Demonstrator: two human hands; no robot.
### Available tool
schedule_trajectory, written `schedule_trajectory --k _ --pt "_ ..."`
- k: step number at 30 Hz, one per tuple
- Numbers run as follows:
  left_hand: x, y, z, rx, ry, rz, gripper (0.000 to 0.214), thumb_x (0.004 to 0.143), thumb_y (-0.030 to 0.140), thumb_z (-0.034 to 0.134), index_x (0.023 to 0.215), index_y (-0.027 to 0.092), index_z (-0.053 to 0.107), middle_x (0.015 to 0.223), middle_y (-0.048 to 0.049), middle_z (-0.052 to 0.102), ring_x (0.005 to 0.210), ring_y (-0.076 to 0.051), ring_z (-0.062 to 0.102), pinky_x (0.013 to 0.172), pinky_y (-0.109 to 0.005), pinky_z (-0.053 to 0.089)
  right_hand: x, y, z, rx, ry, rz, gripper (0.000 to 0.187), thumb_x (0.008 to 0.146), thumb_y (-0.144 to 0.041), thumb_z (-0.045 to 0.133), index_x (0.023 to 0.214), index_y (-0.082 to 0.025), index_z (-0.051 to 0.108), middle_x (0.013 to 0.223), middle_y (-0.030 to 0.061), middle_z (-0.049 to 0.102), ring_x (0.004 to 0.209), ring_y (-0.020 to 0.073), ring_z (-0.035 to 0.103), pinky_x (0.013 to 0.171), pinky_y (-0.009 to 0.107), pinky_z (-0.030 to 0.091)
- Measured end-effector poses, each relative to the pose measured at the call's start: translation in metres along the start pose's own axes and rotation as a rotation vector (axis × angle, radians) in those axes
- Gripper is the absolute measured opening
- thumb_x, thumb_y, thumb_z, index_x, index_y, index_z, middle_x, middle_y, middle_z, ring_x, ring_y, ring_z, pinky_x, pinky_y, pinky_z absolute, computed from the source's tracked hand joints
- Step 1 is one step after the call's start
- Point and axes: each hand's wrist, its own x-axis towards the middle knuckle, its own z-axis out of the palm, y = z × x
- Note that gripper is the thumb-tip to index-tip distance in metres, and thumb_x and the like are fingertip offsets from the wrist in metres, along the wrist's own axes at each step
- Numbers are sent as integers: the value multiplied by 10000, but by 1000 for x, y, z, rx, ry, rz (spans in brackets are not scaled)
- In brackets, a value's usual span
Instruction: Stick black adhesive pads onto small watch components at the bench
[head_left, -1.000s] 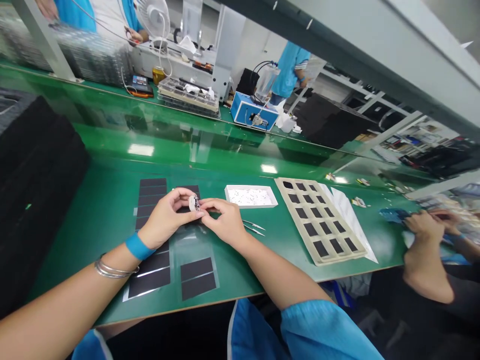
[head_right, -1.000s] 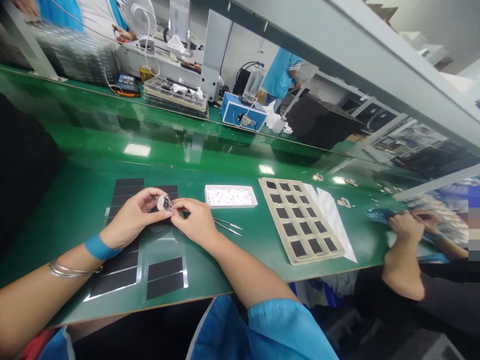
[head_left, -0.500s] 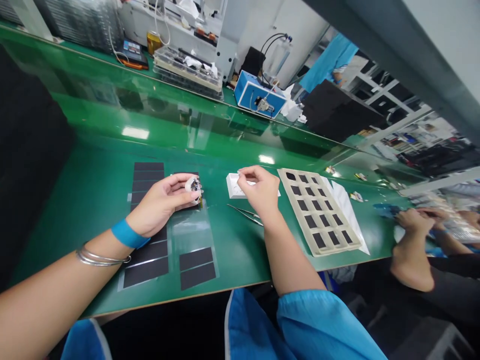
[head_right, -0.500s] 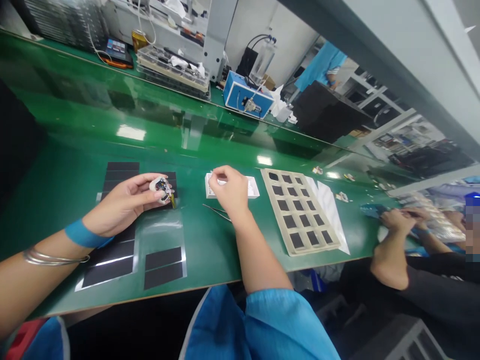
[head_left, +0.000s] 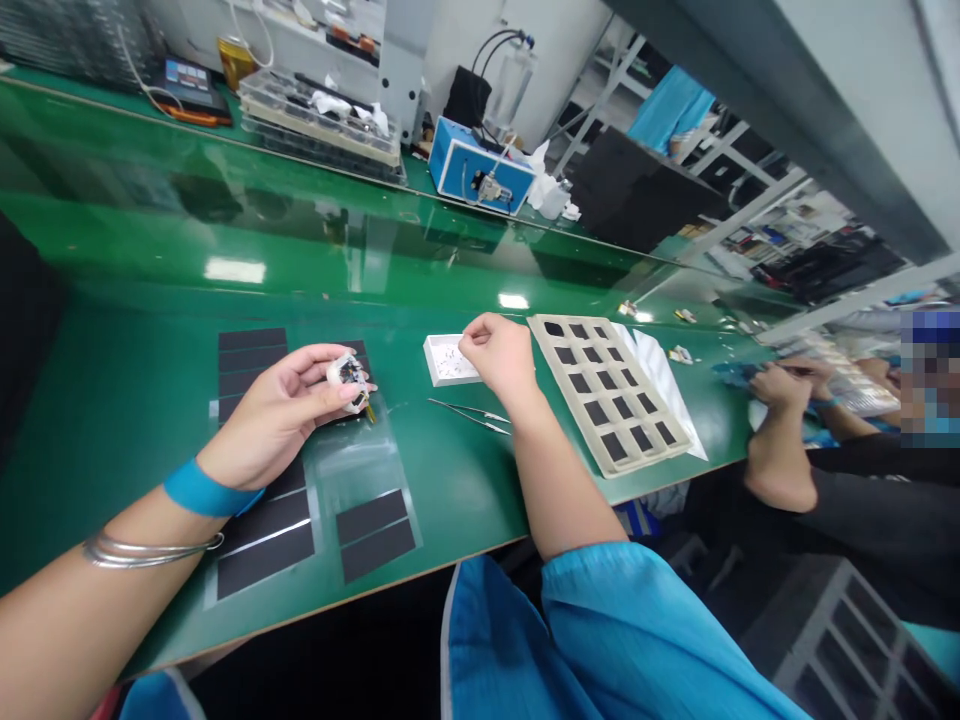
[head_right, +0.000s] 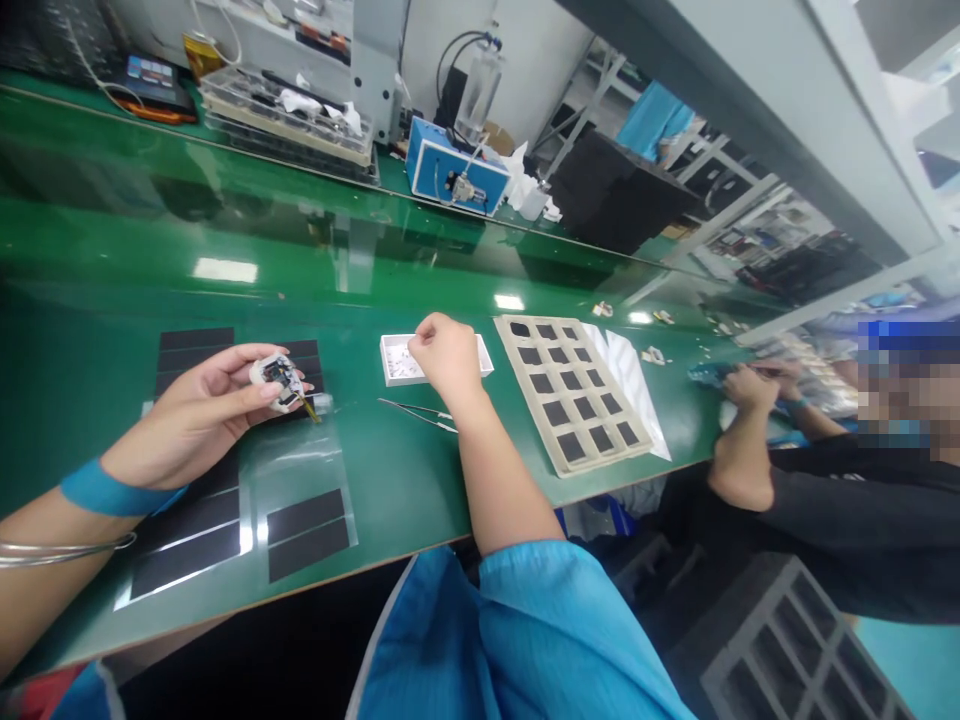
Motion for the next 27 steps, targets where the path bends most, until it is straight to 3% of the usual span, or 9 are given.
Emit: schedule_trajectory --k 7,21,27 --pt "0 3 1 46 8 -2 518 596 281 890 1026 193 614 874 -27 726 756 -147 692 670 -200 584 4 2 1 -55 -32 6 188 715 -107 546 779 -183 706 760 32 715 757 192 677 764 309 531" --pt "1 6 1 54 44 0 513 564 299 908 988 218 630 852 4 688 795 -147 677 716 -220 604 4 -4 -3 -118 -64 24 206 814 -136 509 803 -168 711 882 68 716 838 204 648 788 309 492" --pt "1 7 1 61 18 1 503 579 296 901 992 213 625 868 -5 700 800 -150 682 726 -221 604 -2 -15 2 53 14 -119 135 840 -139 563 792 -175 684 899 45 697 927 175 626 885 296 476"
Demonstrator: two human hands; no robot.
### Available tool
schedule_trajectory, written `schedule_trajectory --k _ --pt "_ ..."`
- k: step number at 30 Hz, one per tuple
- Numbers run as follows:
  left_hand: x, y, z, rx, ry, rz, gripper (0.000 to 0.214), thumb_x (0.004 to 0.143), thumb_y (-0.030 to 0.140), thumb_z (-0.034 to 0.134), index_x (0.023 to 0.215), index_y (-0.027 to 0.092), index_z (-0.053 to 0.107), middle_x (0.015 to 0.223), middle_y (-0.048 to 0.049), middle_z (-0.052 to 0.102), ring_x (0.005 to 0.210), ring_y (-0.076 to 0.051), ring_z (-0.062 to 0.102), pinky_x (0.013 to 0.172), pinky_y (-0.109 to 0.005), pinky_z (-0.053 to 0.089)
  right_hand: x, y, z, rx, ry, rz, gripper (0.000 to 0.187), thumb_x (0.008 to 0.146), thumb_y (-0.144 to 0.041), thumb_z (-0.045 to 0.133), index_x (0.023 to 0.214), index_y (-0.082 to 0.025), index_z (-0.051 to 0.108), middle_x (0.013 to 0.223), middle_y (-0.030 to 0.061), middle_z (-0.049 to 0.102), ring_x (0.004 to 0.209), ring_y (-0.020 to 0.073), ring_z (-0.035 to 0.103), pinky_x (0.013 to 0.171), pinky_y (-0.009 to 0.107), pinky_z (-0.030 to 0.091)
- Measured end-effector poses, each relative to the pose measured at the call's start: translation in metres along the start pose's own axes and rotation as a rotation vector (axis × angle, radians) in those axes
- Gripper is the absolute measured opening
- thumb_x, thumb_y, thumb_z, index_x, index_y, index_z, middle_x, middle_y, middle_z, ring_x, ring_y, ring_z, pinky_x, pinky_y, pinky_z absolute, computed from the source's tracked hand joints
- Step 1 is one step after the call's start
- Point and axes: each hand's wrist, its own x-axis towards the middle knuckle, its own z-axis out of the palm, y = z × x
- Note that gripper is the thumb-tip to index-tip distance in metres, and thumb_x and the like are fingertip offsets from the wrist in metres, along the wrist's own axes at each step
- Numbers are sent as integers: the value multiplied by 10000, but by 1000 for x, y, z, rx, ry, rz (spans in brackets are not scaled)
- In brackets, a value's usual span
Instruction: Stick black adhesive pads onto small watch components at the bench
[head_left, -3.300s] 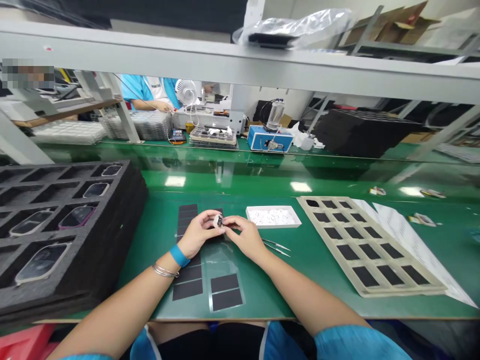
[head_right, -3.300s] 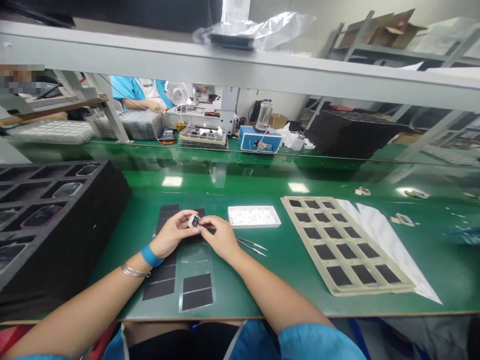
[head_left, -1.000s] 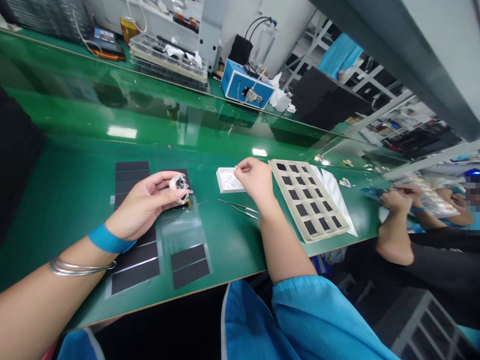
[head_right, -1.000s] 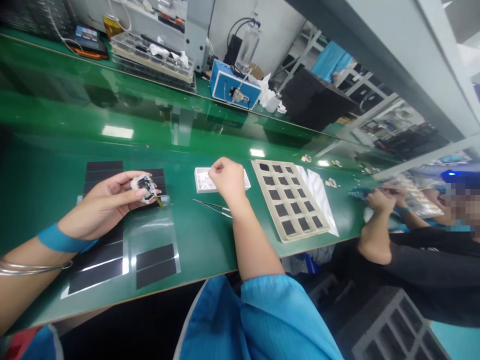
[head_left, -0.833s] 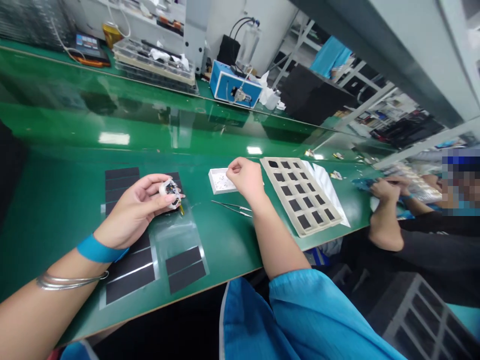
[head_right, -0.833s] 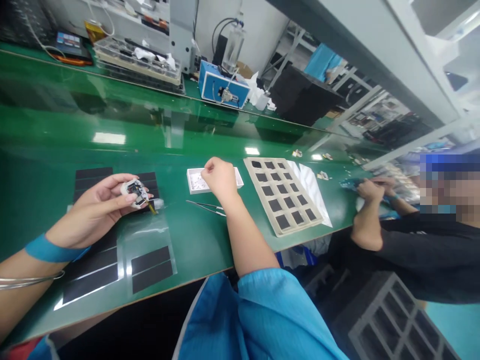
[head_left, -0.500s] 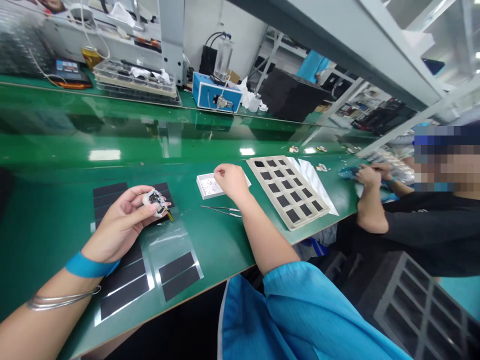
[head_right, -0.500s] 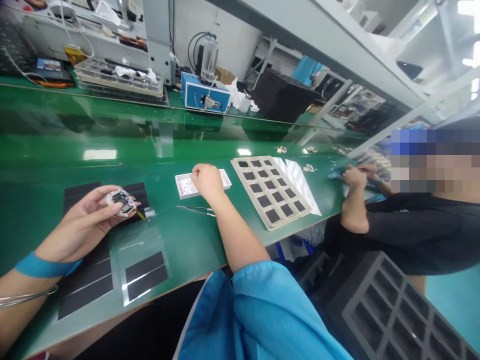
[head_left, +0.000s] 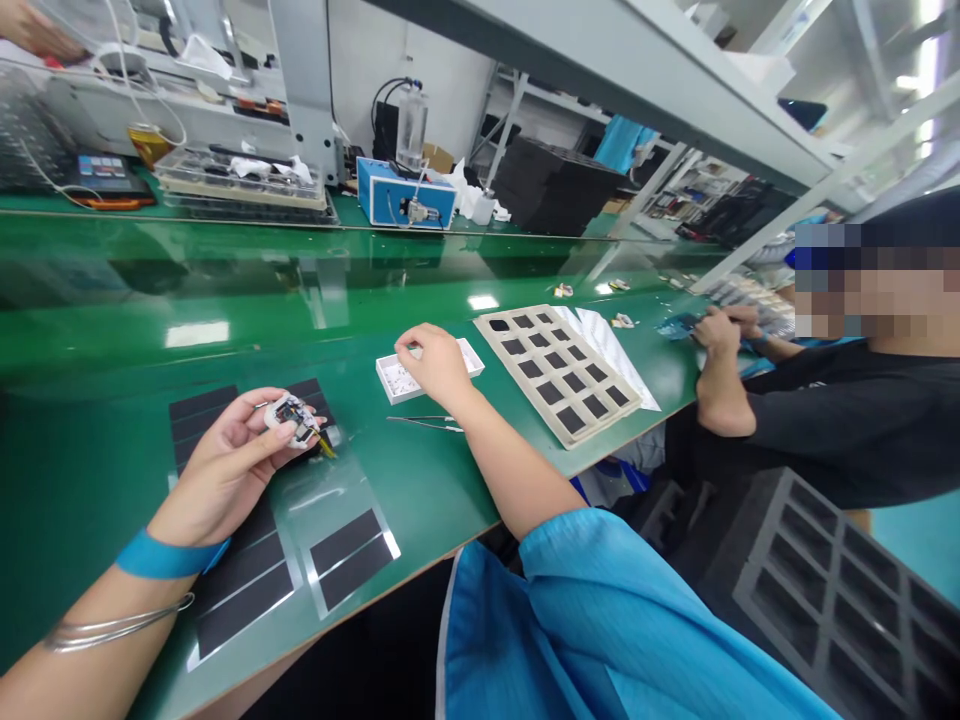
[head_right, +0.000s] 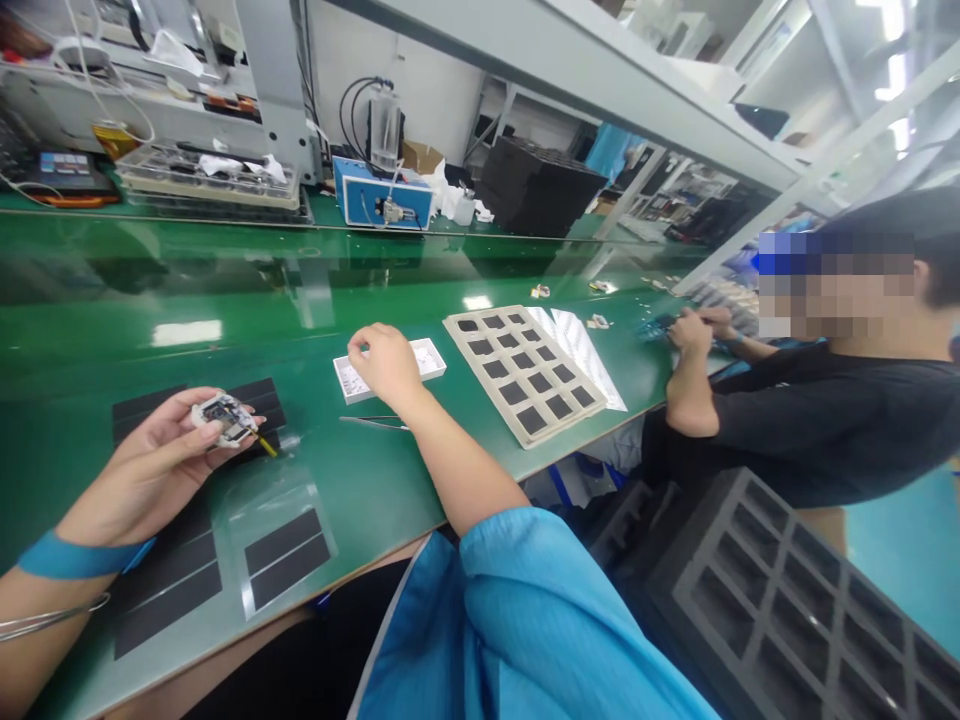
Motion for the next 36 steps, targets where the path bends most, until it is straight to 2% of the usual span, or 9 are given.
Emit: schedule_trajectory --k 6,9,11,14,17,23,27,31,36 --pt "2 -1 0 -17 -29 21 526 580 303 898 1011 206 611 887 -37 720 839 -187 703 728 -253 607 -21 -25 17 427 -107 -155 85 829 -183 608 836 -158 689 890 34 703 849 130 640 843 268 494" --pt "1 -3 2 -72 -72 26 528 583 278 891 1014 200 596 924 -47 719 877 -201 706 745 -271 602 -34 -36 29 680 -232 -86 116 823 -224 625 889 -152 688 907 38 715 822 119 655 818 261 514" --pt "0 -5 2 -118 -111 38 547 561 250 896 1013 204 590 907 -22 705 830 -175 702 726 -258 596 -42 -43 34 854 -301 -15 151 805 -264 655 910 -160 684 900 33 720 811 121 666 803 265 530" --pt "2 -7 2 -167 -152 48 571 545 230 897 1015 215 574 894 0 692 800 -155 698 707 -242 587 -47 -49 38 1063 -336 69 212 764 -329 715 900 -169 683 886 29 724 808 130 676 814 284 547" --pt "2 -7 2 -180 -162 47 577 555 232 893 1023 216 556 914 -7 696 835 -167 703 723 -249 587 -48 -52 37 1174 -355 150 263 729 -379 754 877 -172 690 857 21 721 785 125 671 815 290 554" --pt "-7 1 6 -161 -128 45 566 515 204 914 984 203 598 838 17 683 712 -117 667 657 -195 579 -52 -62 38 1261 -349 237 266 645 -301 813 833 -169 681 825 -4 710 759 101 657 767 234 544" --pt "-8 0 3 -82 -74 48 553 540 218 911 1013 204 625 880 -15 706 743 -133 677 682 -189 590 -51 -62 44 1286 -389 266 176 698 -235 765 835 -170 676 804 -13 697 726 90 647 762 227 540" --pt "-1 -3 2 -43 -15 33 610 470 234 941 993 214 628 884 -29 728 722 -147 693 687 -193 597 -50 -57 43 1162 -355 177 132 789 -249 697 895 -170 697 868 17 712 777 102 662 834 249 532" --pt "-1 -2 7 -26 40 32 654 372 279 967 931 212 635 828 -31 731 701 -157 699 678 -186 594 -56 -56 40 919 -268 58 228 846 -290 627 1008 -164 727 969 61 735 847 147 689 839 276 539"
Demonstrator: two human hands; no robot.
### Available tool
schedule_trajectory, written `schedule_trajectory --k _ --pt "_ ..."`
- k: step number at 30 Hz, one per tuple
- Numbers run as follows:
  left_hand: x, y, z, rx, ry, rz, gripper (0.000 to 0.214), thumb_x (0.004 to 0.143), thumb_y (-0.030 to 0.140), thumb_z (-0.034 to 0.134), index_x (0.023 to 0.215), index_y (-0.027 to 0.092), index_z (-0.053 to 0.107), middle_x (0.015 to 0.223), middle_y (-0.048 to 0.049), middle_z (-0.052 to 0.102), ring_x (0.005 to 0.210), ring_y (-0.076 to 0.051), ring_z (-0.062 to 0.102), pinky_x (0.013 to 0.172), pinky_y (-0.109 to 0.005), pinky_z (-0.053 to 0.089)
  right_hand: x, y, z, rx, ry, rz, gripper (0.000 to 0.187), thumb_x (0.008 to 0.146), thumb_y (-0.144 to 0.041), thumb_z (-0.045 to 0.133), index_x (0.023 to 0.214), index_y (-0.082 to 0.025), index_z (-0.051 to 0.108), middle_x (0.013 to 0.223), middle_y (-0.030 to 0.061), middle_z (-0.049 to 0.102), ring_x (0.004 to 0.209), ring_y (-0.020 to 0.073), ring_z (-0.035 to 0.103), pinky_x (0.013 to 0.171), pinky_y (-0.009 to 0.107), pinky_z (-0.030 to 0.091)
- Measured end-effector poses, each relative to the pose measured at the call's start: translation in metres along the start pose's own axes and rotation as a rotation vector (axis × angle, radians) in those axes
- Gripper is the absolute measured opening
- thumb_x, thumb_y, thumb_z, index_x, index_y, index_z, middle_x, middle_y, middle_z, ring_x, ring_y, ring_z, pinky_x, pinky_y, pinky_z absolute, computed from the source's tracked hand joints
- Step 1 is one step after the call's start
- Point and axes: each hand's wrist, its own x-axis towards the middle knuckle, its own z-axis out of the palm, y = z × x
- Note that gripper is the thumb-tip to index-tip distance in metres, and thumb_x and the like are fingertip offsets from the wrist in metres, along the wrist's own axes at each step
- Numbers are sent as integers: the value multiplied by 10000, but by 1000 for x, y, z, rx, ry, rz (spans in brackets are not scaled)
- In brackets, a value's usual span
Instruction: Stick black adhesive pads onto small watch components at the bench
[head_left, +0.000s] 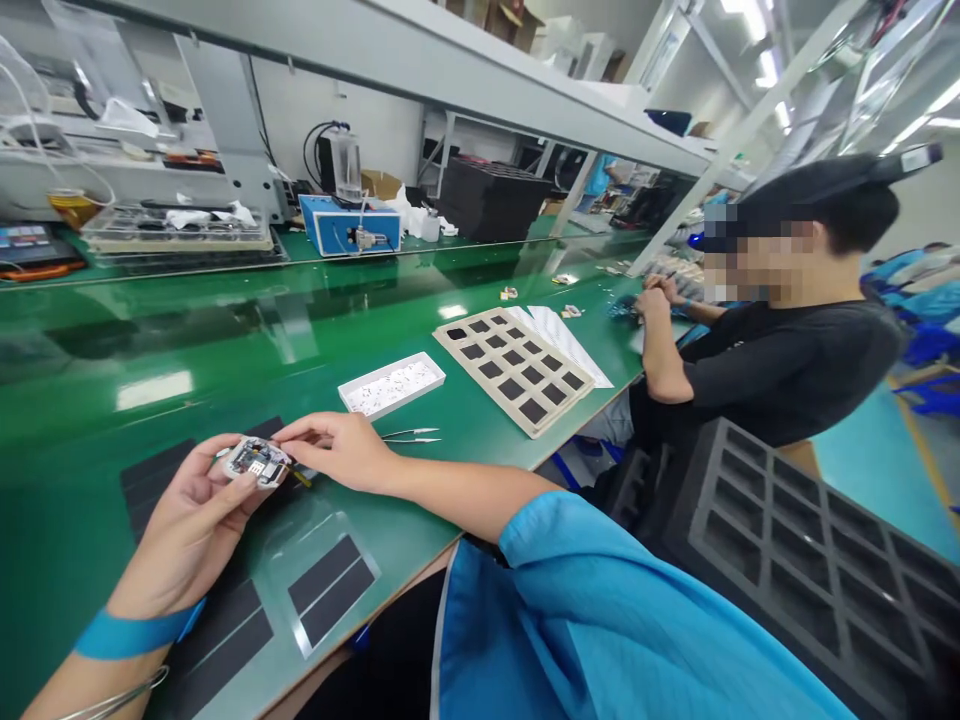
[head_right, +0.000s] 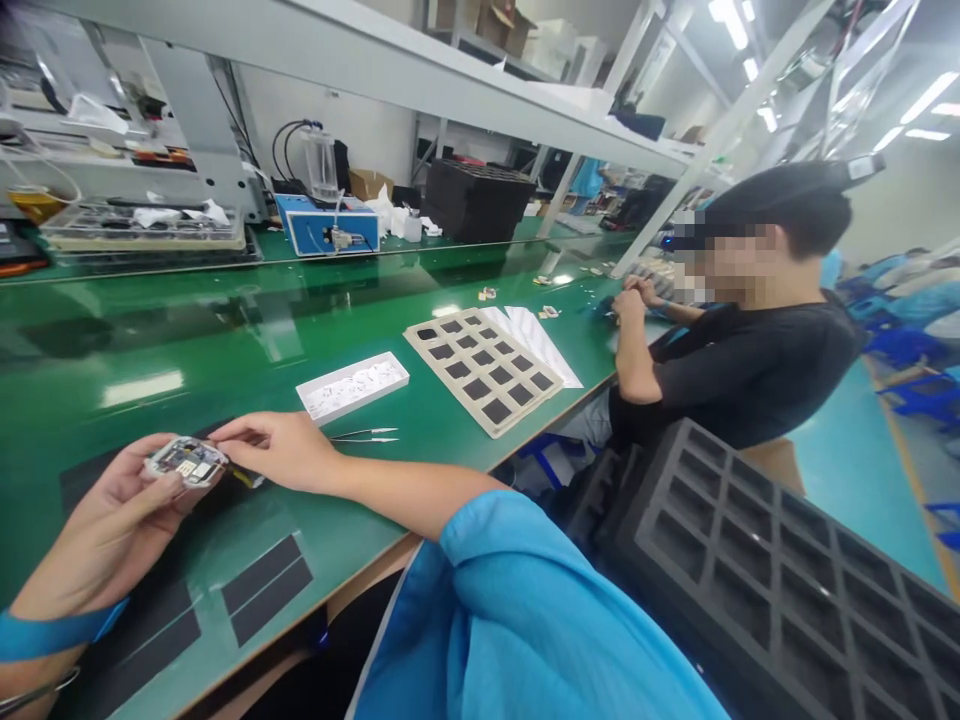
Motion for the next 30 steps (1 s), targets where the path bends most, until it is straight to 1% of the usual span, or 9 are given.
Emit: schedule_trajectory --k 6,12,16,19,25,27,30 --pt "0 1 2 18 33 2 672 327 310 973 905 214 645 815 -23 726 680 -141 692 672 -167 586 0 -1 -1 -101 0 -13 263 872 -312 604 1066 -196 740 1004 43 748 908 157 709 889 272 537" --pt "0 1 4 28 56 -1 705 279 329 975 887 217 637 792 -20 728 674 -147 695 678 -172 587 1 0 -2 -132 -24 0 281 886 -312 593 1104 -199 730 1056 38 746 969 161 706 913 263 534" --pt "-1 3 6 36 37 -6 647 342 307 970 890 223 636 791 4 731 665 -129 689 683 -159 584 2 4 -2 -163 -35 1 281 895 -317 591 1121 -215 724 1075 27 743 984 162 700 909 264 533" --pt "-2 3 6 43 22 -12 605 385 284 963 892 235 637 805 17 737 662 -121 686 694 -152 584 1 4 -2 -220 -32 -25 300 905 -329 579 1136 -199 720 1056 42 746 953 165 699 885 266 530" --pt "-4 1 6 36 43 -6 586 388 286 963 878 253 643 817 39 737 698 -120 691 711 -139 586 -2 0 -1 -365 -15 -38 292 923 -287 559 1153 -210 721 967 25 757 813 140 691 756 213 507" --pt "-5 1 7 34 45 -6 585 393 293 962 881 259 642 813 46 733 711 -119 691 717 -138 586 -3 -1 -1 -386 -19 -60 293 930 -279 549 1158 -210 720 995 25 757 836 141 695 765 210 504" --pt "-6 1 8 41 47 -1 573 404 300 960 876 263 637 794 53 728 697 -114 685 710 -136 587 -2 0 -2 -367 -23 -115 288 938 -271 535 1139 -197 728 1096 40 740 949 159 700 847 226 508"
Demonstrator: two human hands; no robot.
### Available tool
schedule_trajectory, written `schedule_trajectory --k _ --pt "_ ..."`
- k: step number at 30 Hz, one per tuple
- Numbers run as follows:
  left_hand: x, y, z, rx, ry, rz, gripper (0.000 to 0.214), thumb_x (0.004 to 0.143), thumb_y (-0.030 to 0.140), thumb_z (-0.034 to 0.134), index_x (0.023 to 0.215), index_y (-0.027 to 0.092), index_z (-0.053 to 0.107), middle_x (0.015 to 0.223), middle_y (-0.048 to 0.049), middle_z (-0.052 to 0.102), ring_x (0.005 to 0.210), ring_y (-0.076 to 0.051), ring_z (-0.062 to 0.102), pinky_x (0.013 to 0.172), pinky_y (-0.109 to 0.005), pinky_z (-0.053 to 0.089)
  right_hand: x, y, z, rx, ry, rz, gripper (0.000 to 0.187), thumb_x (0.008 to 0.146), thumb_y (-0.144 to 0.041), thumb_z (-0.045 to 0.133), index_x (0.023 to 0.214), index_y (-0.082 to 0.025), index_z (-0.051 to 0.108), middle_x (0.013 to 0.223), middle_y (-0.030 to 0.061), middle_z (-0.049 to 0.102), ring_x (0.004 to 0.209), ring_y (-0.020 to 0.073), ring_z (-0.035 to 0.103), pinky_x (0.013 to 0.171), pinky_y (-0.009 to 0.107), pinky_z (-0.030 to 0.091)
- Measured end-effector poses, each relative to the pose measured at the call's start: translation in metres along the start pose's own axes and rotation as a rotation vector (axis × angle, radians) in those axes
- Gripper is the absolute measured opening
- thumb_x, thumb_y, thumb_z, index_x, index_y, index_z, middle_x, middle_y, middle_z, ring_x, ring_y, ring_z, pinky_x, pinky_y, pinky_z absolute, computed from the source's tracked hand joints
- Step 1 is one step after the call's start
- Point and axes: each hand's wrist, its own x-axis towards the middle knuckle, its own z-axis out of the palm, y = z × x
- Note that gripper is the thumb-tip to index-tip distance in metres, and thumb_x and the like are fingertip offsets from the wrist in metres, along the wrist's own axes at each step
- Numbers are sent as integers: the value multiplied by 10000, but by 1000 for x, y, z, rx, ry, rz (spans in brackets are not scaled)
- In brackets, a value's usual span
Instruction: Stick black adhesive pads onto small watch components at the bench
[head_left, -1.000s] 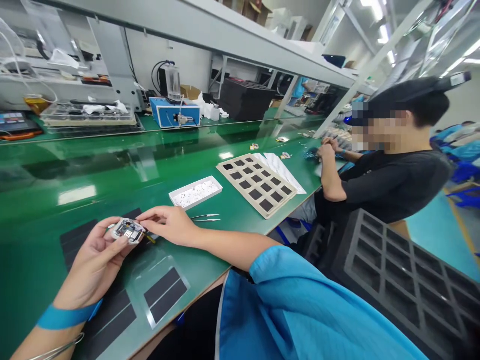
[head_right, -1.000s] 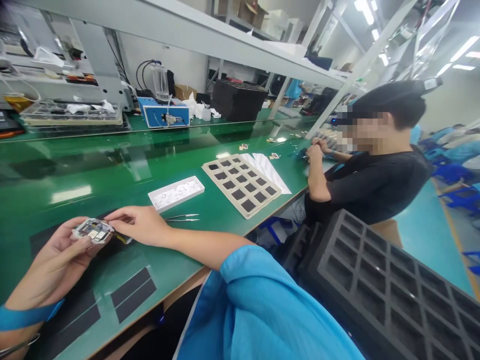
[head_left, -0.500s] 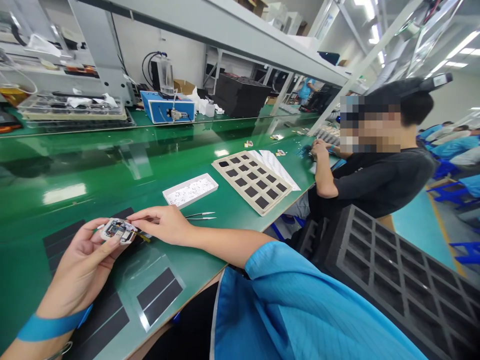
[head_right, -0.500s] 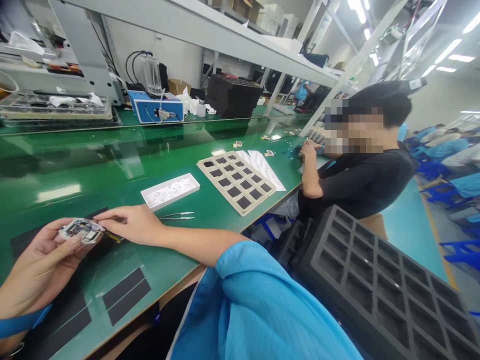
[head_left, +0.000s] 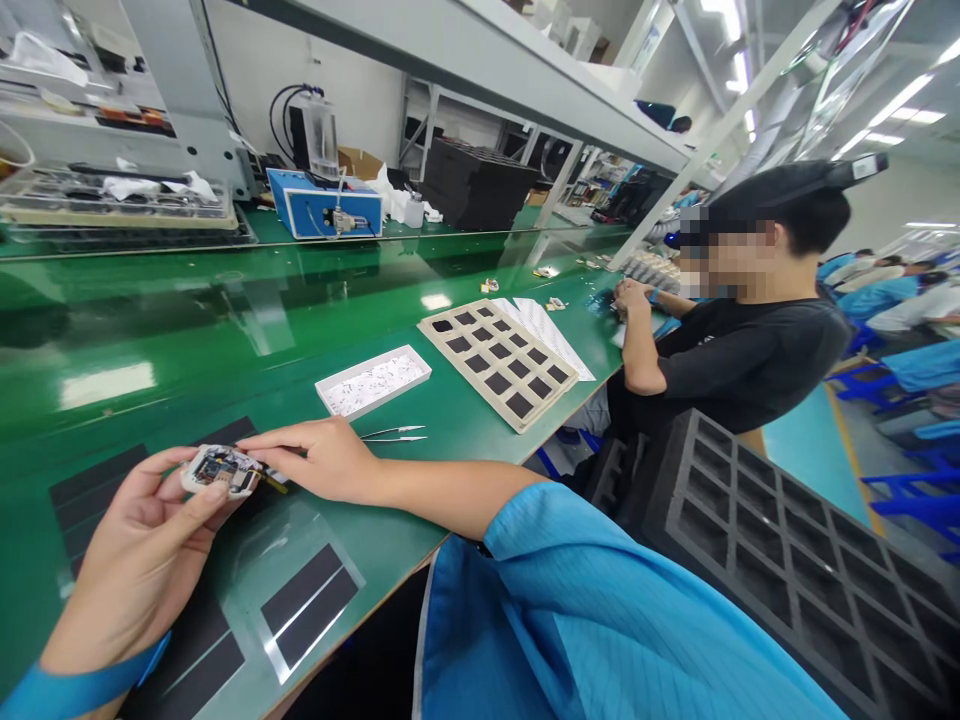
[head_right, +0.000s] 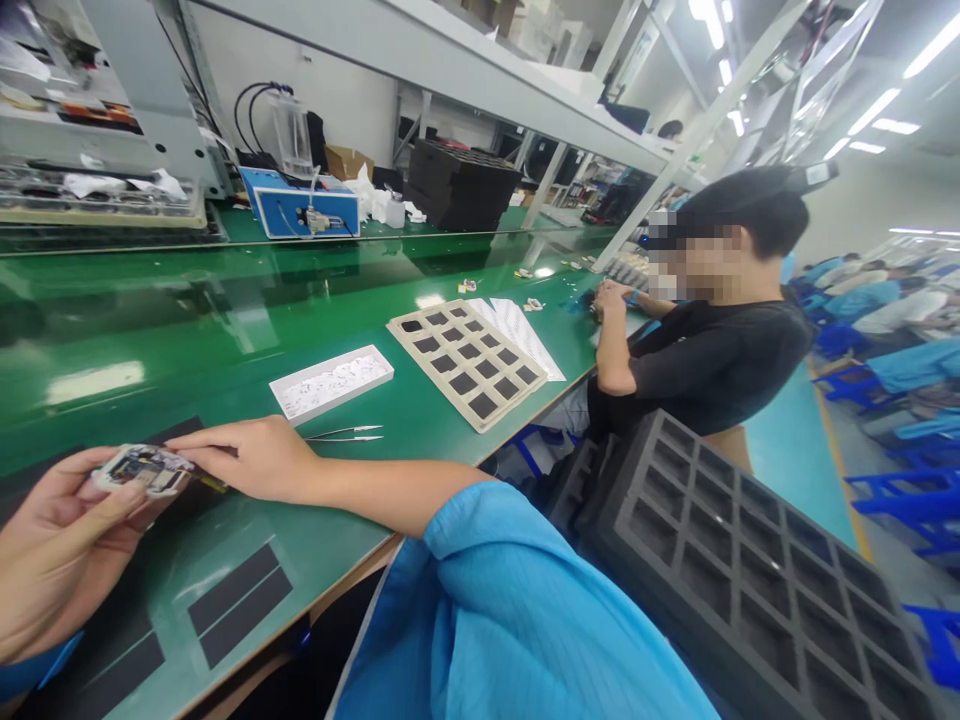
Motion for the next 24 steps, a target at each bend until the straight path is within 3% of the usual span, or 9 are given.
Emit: schedule_trajectory --k 8,13,21,24 --pt "2 -3 -3 6 -15 19 515 451 288 944 875 272 652 800 51 731 698 -118 684 723 -142 589 -1 1 1 -10 -27 12 282 951 -288 529 1153 -229 717 1125 10 733 1060 143 684 925 207 496" --pt "2 -4 -3 -19 -11 9 492 469 262 938 870 280 655 794 65 728 720 -106 684 740 -133 585 -2 0 1 -59 -24 -10 302 953 -289 525 1167 -183 709 1126 39 732 1037 142 691 914 197 502" --pt "4 -9 -5 -17 -23 36 462 515 241 914 896 272 656 798 53 731 703 -111 683 755 -154 590 -2 -8 3 -135 -39 0 253 923 -207 570 1112 -250 733 1197 -27 698 1124 139 661 1022 227 480" --pt "4 -12 -8 -10 -33 58 414 565 217 888 905 276 659 808 58 731 716 -106 684 774 -159 588 -2 -9 3 -124 -46 7 251 929 -205 559 1112 -214 731 1207 -8 695 1120 141 663 1012 219 482"
